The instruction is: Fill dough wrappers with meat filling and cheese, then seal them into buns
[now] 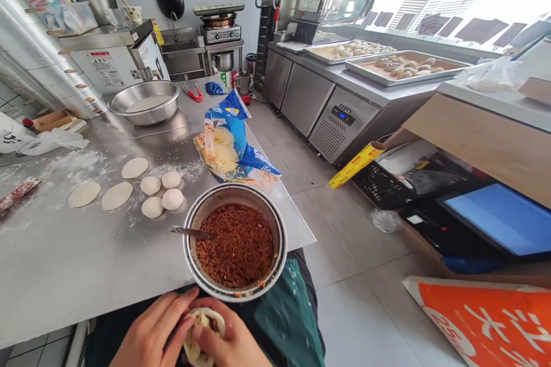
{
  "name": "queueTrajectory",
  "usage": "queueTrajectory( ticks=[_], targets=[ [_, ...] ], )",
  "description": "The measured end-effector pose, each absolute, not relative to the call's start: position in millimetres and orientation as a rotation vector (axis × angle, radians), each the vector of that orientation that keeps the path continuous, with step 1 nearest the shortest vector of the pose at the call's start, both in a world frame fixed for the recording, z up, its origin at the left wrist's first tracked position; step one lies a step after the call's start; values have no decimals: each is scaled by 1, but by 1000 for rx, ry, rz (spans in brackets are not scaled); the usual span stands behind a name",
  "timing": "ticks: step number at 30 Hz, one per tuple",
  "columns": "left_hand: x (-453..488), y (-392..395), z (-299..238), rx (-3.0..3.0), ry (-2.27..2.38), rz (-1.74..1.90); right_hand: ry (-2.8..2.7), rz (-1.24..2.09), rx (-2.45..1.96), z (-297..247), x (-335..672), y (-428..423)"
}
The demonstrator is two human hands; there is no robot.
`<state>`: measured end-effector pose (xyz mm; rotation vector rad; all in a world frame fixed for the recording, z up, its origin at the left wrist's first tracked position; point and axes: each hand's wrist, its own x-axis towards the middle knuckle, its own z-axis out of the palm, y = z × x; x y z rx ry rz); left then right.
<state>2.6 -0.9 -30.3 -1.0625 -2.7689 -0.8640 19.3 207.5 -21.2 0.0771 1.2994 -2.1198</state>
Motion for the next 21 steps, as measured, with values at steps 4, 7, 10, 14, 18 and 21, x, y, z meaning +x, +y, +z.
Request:
queueTrajectory(
  ticks=[4,7,10,14,18,21],
  targets=[
    [4,1,-28,-1099,-2734,-805,1357,-2089,102,-25,22,203],
    [5,3,-30,-1090,-2727,-731,1430,-2027,125,-23,20,203],
    [5,3,-32,-1189,-2690,-632,1590,-1959,36,-21,18,203],
    [6,5,-34,-1196,-2682,-612,1603,-1822,69,-20,15,204],
    [6,7,-36,-1230,-2616,-511,1749,-1754,18,-23,15,204],
    [7,9,-40,-1248,-2615,-493,1782,-1703,-22,-25,15,203]
  ],
)
